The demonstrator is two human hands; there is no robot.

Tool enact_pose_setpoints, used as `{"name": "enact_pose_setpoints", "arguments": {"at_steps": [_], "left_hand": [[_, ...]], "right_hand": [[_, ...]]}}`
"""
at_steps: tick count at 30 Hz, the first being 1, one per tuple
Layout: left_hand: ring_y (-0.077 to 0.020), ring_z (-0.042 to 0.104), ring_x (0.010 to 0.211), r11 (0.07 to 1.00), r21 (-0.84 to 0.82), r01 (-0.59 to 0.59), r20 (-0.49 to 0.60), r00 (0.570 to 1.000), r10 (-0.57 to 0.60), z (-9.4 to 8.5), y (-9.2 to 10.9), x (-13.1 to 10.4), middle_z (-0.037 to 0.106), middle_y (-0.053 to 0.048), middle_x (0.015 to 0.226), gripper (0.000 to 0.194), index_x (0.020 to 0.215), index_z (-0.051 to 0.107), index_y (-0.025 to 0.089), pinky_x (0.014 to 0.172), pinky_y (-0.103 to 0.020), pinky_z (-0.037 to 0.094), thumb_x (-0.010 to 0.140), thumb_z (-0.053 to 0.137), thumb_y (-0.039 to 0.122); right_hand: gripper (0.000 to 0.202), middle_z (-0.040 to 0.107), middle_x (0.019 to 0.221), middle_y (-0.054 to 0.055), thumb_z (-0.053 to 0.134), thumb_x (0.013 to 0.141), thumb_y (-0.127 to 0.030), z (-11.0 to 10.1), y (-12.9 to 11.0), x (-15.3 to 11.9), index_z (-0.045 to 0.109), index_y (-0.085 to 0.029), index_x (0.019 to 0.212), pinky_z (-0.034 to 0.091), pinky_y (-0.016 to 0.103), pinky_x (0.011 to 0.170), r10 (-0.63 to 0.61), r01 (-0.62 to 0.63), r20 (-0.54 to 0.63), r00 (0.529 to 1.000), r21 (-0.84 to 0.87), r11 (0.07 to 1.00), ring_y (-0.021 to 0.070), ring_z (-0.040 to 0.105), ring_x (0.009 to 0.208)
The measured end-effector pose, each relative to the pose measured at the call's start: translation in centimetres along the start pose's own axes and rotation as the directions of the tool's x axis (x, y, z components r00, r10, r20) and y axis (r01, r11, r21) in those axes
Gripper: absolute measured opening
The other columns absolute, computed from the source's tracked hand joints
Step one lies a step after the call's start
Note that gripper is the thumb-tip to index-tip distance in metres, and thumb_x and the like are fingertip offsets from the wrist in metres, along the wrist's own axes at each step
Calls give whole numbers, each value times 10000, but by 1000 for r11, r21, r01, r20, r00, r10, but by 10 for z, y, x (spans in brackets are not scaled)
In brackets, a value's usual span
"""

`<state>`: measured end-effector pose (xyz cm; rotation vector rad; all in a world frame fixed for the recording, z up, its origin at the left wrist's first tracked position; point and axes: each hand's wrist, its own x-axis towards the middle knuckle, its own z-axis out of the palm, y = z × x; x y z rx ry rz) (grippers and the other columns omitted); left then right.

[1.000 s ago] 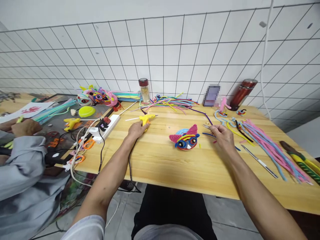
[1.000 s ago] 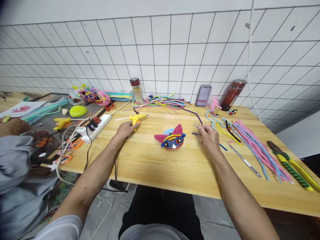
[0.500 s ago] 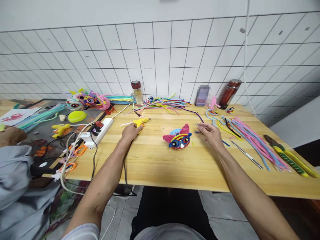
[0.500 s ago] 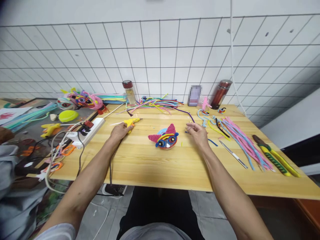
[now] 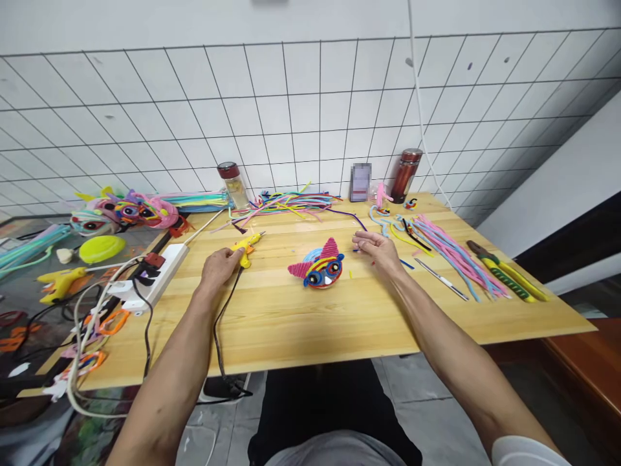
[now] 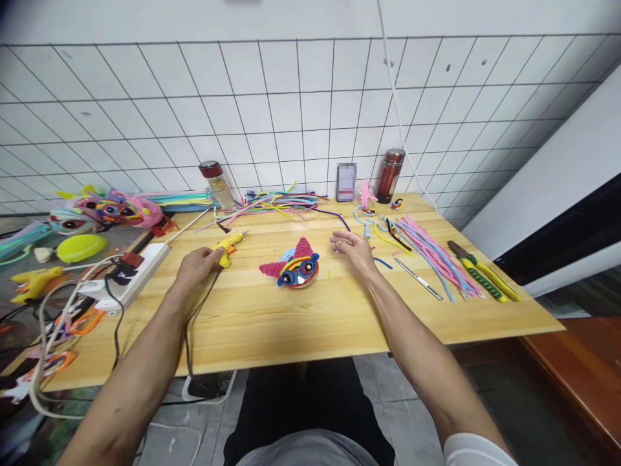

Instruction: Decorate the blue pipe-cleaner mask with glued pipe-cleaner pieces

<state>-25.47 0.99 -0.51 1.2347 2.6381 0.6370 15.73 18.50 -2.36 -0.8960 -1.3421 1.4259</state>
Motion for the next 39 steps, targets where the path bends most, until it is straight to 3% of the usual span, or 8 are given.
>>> {"name": "enact_pose_setpoints", "arguments": {"at_steps": [5, 11, 16, 19, 27, 32, 39], "left_hand": [[-258, 638, 734, 1000, -22, 14, -1, 1000, -14, -2, 3, -4, 730, -87, 720, 491, 705, 638, 226, 644, -319, 387, 898, 483, 651], [-227, 597, 700, 997, -64, 45, -57, 997, -49, -4, 4, -4, 670, -48, 660, 452, 697, 625, 220, 631, -309, 368, 886, 514, 615], [-206, 560, 690, 994, -101, 37, -116, 992, -49, -4, 4, -5, 594, -17, 617, 444, 718, 628, 212, 633, -304, 356, 883, 520, 609], [-204, 556, 690, 991, -130, 31, -119, 992, -46, -3, 3, -5, 591, -17, 623, 437, 721, 635, 208, 639, -306, 354, 871, 528, 605], [-179, 524, 660, 987, -156, 22, -121, 992, -41, 1, 1, -7, 575, -2, 622, 439, 714, 622, 204, 631, -297, 348, 858, 541, 610], [-181, 517, 642, 986, -162, 34, -120, 991, -54, 4, -4, -3, 574, -1, 607, 440, 702, 615, 209, 619, -303, 342, 849, 543, 617], [-183, 518, 635, 985, -166, 38, -124, 991, -59, 8, -9, 3, 582, -2, 599, 440, 702, 630, 208, 616, -301, 351, 845, 562, 619]], "right_hand": [[384, 835, 928, 80, 889, 590, -298, 1, 1, 0, 776, -198, 943, 620, 318, 759, 46, -46, 0, 999, 43, 998, 181, 766, 781], [280, 820, 945, 90, 733, 713, -351, 0, 1, 2, 754, -203, 950, 587, 292, 648, 57, -58, -10, 998, -65, 996, 174, 749, 745], [204, 712, 671, -2, 606, 741, -337, -3, 3, 4, 717, -197, 838, 426, 241, 519, 23, -34, -43, 999, -252, 967, 122, 580, 536], [181, 628, 570, -44, 625, 758, -359, -4, 0, 1, 713, -205, 790, 379, 247, 539, -12, 4, -17, 1000, -411, 912, 129, 517, 534], [100, 668, 616, -17, 653, 723, -200, -1, -13, -13, 684, -212, 629, 338, 279, 600, 16, 110, 164, 986, -726, 679, 156, 551, 619], [110, 730, 711, 1, 646, 759, -184, 2, -15, -20, 753, -206, 741, 357, 267, 632, 65, 179, 262, 963, -800, 572, 163, 596, 676], [194, 781, 822, 9, 633, 833, -190, 7, -11, -24, 810, -219, 907, 380, 256, 663, 94, 254, 346, 933, -823, 507, 169, 643, 740]]}}
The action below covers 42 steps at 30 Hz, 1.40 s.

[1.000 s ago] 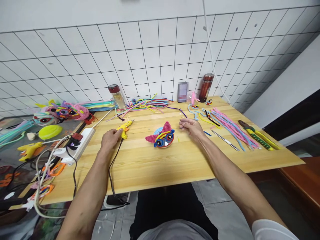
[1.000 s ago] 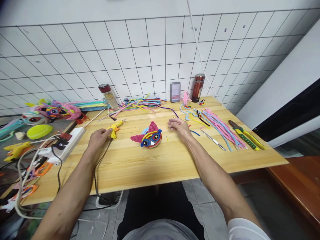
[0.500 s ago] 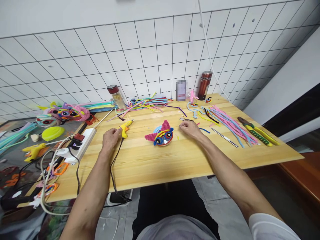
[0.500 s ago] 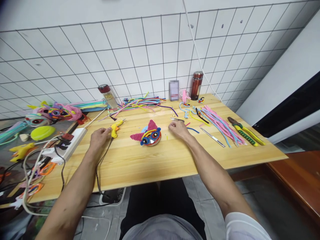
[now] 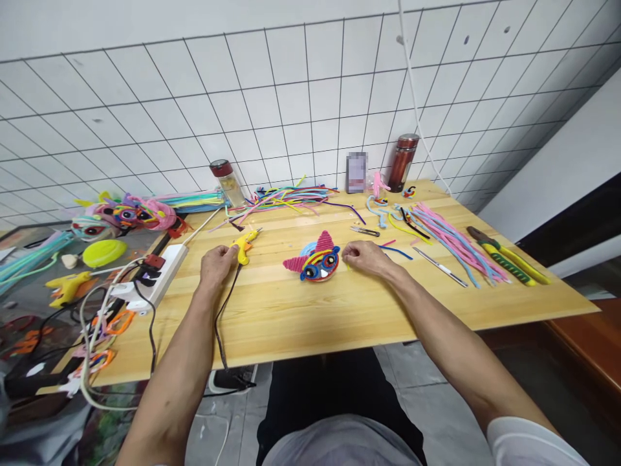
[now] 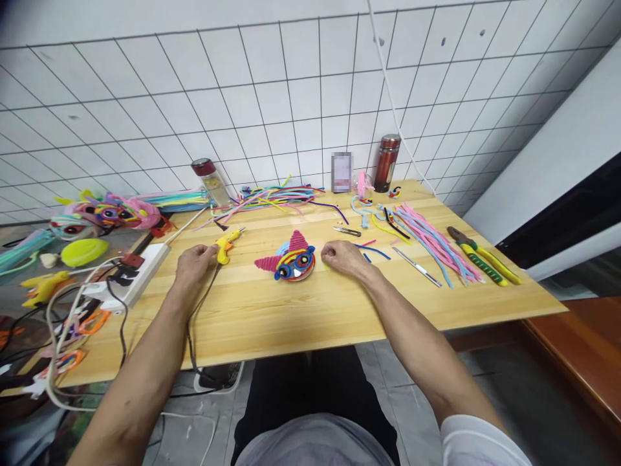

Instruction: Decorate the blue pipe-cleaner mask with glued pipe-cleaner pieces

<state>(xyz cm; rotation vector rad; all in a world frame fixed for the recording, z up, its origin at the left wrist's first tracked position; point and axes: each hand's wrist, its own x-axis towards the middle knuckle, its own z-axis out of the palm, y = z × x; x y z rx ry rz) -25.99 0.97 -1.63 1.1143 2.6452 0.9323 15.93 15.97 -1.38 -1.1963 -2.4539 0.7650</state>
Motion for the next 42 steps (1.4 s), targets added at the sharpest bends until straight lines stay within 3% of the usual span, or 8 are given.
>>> {"name": "enact_pose_setpoints", "arguments": {"at_steps": [7, 16, 26, 33, 42], "left_hand": [[-181, 518, 643, 1000, 1, -6, -5, 1000, 6, 0, 1, -1, 584, 2, 600, 444, 692, 636, 211, 606, -299, 340, 845, 571, 622], [-184, 529, 645, 1000, -4, -4, -1, 1000, 4, -3, 3, -1, 596, -3, 604, 420, 677, 621, 211, 628, -302, 358, 839, 582, 597], [-179, 523, 634, 1000, -28, -7, 16, 1000, 7, -2, 6, -4, 601, -2, 603, 408, 681, 625, 215, 614, -297, 363, 830, 583, 592], [-195, 539, 636, 1000, -4, -2, 14, 1000, 2, -3, 6, -3, 619, -17, 621, 418, 683, 627, 220, 619, -312, 375, 828, 569, 608], [-229, 622, 727, 996, 91, -11, 44, 999, 7, -3, 8, -6, 714, -65, 728, 465, 738, 666, 211, 631, -310, 377, 873, 520, 631]], "right_hand": [[133, 779, 852, 46, 638, 823, -157, 4, 3, 5, 764, -199, 808, 379, 264, 675, -47, 46, -25, 999, -58, 997, 179, 639, 759], [197, 774, 860, 26, 555, 922, -226, 2, 12, 10, 733, -190, 999, 451, 262, 718, -19, 24, -107, 994, 49, 999, 174, 655, 774], [117, 749, 917, 56, 652, 862, -172, 11, 3, 5, 760, -212, 841, 374, 277, 697, -78, 73, -53, 996, -85, 994, 183, 626, 790], [127, 748, 889, 49, 574, 946, -242, 10, 10, 11, 692, -207, 919, 412, 282, 722, -36, 40, -170, 985, 19, 999, 191, 631, 800], [211, 797, 957, 64, 604, 848, -258, 6, 20, 16, 758, -191, 976, 511, 313, 783, -39, 97, -288, 957, 190, 977, 203, 695, 836]]}}
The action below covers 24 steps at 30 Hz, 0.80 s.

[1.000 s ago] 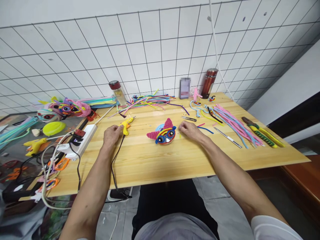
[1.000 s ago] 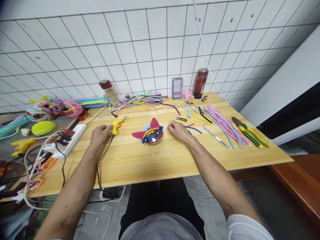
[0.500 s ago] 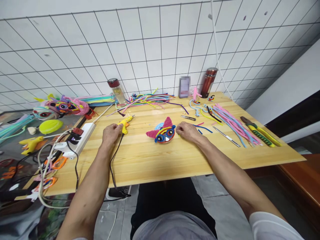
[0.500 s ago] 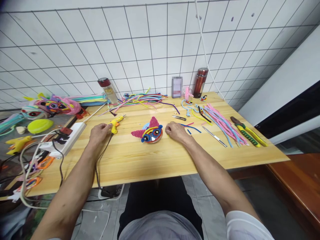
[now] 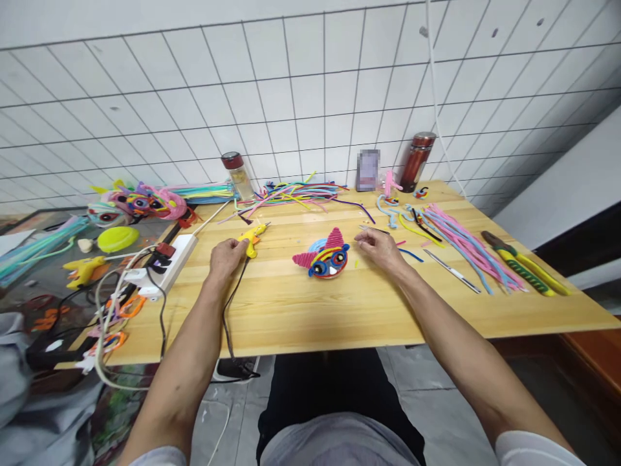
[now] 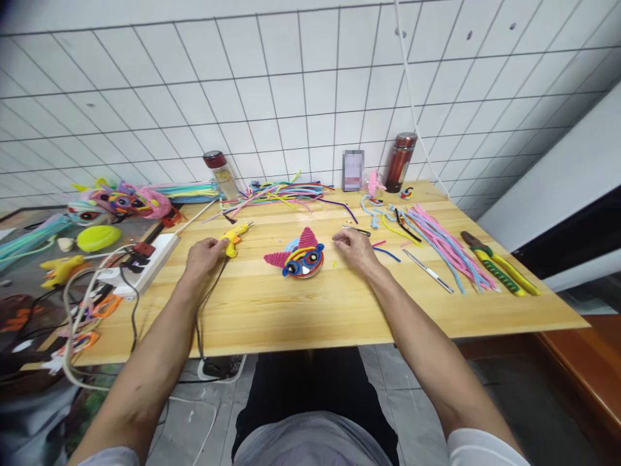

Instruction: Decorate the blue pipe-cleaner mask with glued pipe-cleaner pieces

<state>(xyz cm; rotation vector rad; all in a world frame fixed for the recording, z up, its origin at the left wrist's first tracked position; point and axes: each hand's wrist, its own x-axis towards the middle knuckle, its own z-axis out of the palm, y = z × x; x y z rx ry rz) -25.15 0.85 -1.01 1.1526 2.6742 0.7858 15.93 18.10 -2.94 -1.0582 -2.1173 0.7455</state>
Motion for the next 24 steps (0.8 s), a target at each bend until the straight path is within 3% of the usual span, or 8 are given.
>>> {"name": "enact_pose_setpoints", "arguments": {"at_steps": [6, 10, 15, 24], "left_hand": [[-276, 686, 846, 994, 105, 7, 58, 998, -13, 2, 3, -1, 787, -116, 883, 564, 839, 739, 204, 675, -317, 388, 849, 574, 743], [-293, 714, 888, 990, 139, 20, 77, 997, -31, 8, 8, -1, 803, -127, 917, 476, 847, 754, 207, 707, -331, 410, 865, 609, 661], [-328, 726, 969, 985, 164, 49, 28, 998, -54, 11, 12, 3, 812, -166, 982, 354, 882, 772, 188, 740, -350, 441, 851, 653, 520], [-307, 719, 984, 980, 157, 121, -103, 989, -105, -12, -8, 16, 813, -145, 1021, 353, 941, 751, 194, 754, -345, 456, 909, 570, 496]], "right_hand": [[271, 803, 882, 57, 672, 811, -344, 3, 10, 1, 796, -199, 1003, 538, 348, 765, 44, -42, -22, 999, 116, 992, 217, 701, 775], [323, 796, 858, 52, 703, 776, -382, 5, 14, 2, 775, -200, 1034, 577, 362, 765, 110, -100, -27, 994, 234, 967, 211, 718, 738], [321, 811, 899, 58, 795, 721, -428, 5, 15, 5, 777, -212, 958, 611, 392, 854, 102, -89, -27, 994, 292, 952, 220, 753, 806], [466, 824, 926, 87, 921, 588, -527, 1, 19, 7, 779, -220, 909, 652, 418, 840, 162, -142, -6, 987, 455, 879, 247, 782, 851]]}}
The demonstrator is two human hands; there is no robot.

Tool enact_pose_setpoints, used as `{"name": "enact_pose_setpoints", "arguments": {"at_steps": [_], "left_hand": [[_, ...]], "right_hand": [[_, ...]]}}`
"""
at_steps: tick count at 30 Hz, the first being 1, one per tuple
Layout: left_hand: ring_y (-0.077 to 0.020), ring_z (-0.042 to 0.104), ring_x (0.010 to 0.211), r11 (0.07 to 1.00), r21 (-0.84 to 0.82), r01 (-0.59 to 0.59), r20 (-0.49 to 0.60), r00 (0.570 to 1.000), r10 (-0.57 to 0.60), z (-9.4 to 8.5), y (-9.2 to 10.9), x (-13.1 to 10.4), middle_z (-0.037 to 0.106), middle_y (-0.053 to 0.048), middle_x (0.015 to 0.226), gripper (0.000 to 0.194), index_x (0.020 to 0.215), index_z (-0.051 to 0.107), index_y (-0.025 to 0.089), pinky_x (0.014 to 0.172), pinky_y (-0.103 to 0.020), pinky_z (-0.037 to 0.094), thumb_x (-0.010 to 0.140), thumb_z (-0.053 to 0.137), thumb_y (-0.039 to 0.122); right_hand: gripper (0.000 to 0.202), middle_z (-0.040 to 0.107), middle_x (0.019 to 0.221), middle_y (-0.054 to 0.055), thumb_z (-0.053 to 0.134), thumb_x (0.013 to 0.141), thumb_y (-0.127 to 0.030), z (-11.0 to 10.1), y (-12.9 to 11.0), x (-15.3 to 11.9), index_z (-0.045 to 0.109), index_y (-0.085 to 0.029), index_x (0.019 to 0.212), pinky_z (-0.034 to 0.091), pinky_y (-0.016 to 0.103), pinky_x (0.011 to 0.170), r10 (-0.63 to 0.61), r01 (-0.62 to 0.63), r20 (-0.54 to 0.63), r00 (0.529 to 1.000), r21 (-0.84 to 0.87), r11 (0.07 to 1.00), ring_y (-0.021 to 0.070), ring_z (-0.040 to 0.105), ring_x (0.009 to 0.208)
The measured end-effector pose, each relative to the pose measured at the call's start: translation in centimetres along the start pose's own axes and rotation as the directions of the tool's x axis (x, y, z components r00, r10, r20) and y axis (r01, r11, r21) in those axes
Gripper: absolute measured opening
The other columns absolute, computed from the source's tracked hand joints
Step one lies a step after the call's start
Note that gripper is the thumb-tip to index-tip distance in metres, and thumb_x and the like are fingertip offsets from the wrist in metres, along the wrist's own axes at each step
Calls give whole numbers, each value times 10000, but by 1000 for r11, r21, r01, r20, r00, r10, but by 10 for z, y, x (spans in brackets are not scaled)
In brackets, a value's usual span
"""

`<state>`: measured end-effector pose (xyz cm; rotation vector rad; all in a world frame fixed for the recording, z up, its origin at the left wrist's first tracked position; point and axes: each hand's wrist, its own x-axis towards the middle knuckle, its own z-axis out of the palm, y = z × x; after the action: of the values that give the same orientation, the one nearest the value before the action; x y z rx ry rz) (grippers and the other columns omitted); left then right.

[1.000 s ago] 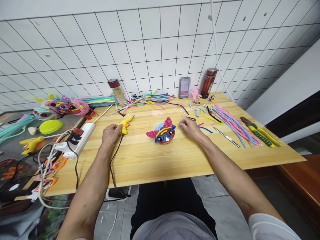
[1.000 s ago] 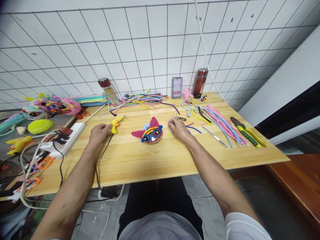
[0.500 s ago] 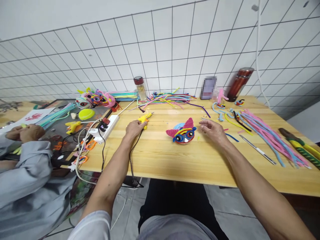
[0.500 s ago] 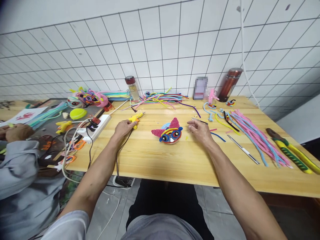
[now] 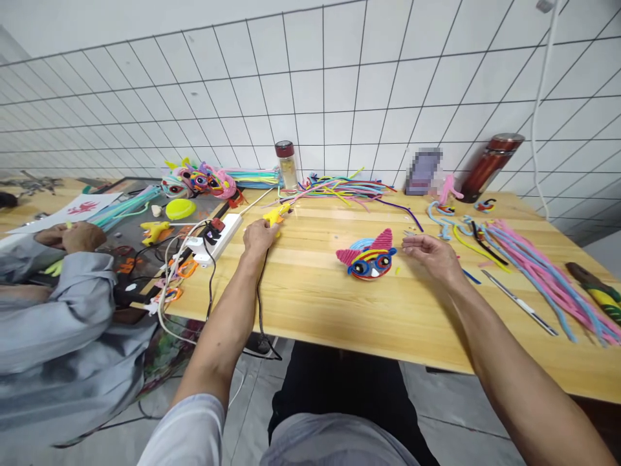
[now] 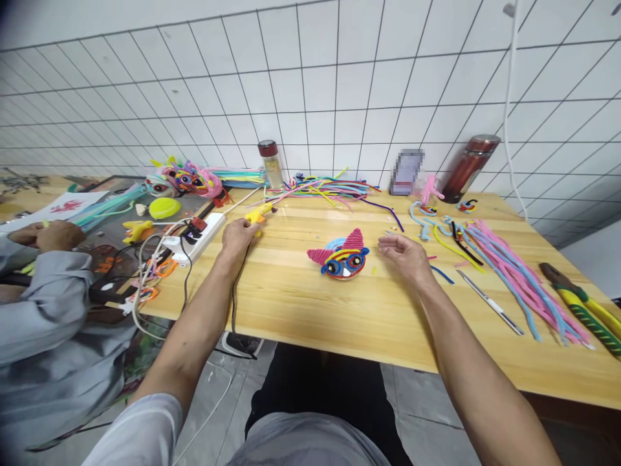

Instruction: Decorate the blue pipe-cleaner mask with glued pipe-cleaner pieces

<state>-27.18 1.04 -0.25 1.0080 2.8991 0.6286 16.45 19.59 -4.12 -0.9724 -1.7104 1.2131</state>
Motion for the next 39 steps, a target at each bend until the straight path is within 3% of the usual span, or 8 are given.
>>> {"name": "enact_pose_setpoints", "arguments": {"at_steps": [3, 9, 18, 24, 30, 33, 39], "left_hand": [[-298, 714, 974, 1000, 3, -3, -1, 1000, 3, 2, -6, 4, 813, -144, 995, 349, 914, 744, 191, 745, -335, 452, 913, 579, 498], [-263, 705, 952, 995, 1, -102, 40, 994, 102, 8, -9, 5, 807, -111, 991, 309, 914, 735, 202, 748, -313, 435, 943, 576, 465], [-271, 705, 989, 989, -17, -149, 138, 979, 150, 14, -10, 7, 806, -127, 1040, 325, 952, 740, 197, 770, -313, 441, 962, 575, 477], [-293, 722, 997, 995, -29, -98, 171, 980, 101, 9, -3, 1, 809, -141, 1074, 497, 1017, 737, 199, 753, -320, 446, 923, 586, 663], [-267, 732, 980, 995, 0, -103, 204, 974, 100, -1, 0, 8, 810, -127, 1035, 316, 977, 750, 178, 727, -304, 456, 907, 661, 473], [-270, 725, 1032, 992, 25, -123, 224, 968, 115, -6, -6, 16, 797, -136, 1069, 311, 1026, 751, 156, 789, -313, 504, 949, 641, 437], [-262, 690, 1165, 983, 70, -168, 299, 944, 140, -13, -10, 26, 672, -121, 1345, 404, 1340, 646, 165, 987, -480, 613, 1019, 675, 409]], "right_hand": [[477, 822, 900, 90, 921, 593, -539, -2, -1, 0, 783, -220, 921, 633, 359, 709, 40, -40, -32, 999, -12, 999, 235, 771, 795], [458, 790, 815, 74, 838, 705, -551, -7, -4, 0, 763, -201, 990, 456, 229, 468, 116, -122, -126, 985, -37, 992, 170, 696, 628], [414, 809, 832, 77, 793, 736, -512, -6, -8, -1, 799, -210, 1020, 466, 246, 482, 74, -82, -125, 989, -62, 995, 204, 730, 693], [359, 835, 854, 67, 833, 645, -497, -2, -10, -1, 823, -233, 888, 554, 305, 600, 15, -21, -93, 996, -69, 997, 232, 757, 752], [399, 816, 766, 56, 860, 593, -531, 1, -13, 0, 794, -234, 851, 593, 347, 660, 62, -59, -101, 993, 40, 997, 238, 758, 700], [388, 808, 761, 67, 836, 643, -573, 0, -17, -1, 763, -233, 816, 591, 355, 642, 69, -68, -97, 993, 15, 998, 246, 753, 685], [381, 785, 746, 86, 713, 791, -609, -2, -28, -7, 730, -230, 749, 554, 342, 637, 65, -78, -114, 991, -115, 990, 241, 722, 687]]}}
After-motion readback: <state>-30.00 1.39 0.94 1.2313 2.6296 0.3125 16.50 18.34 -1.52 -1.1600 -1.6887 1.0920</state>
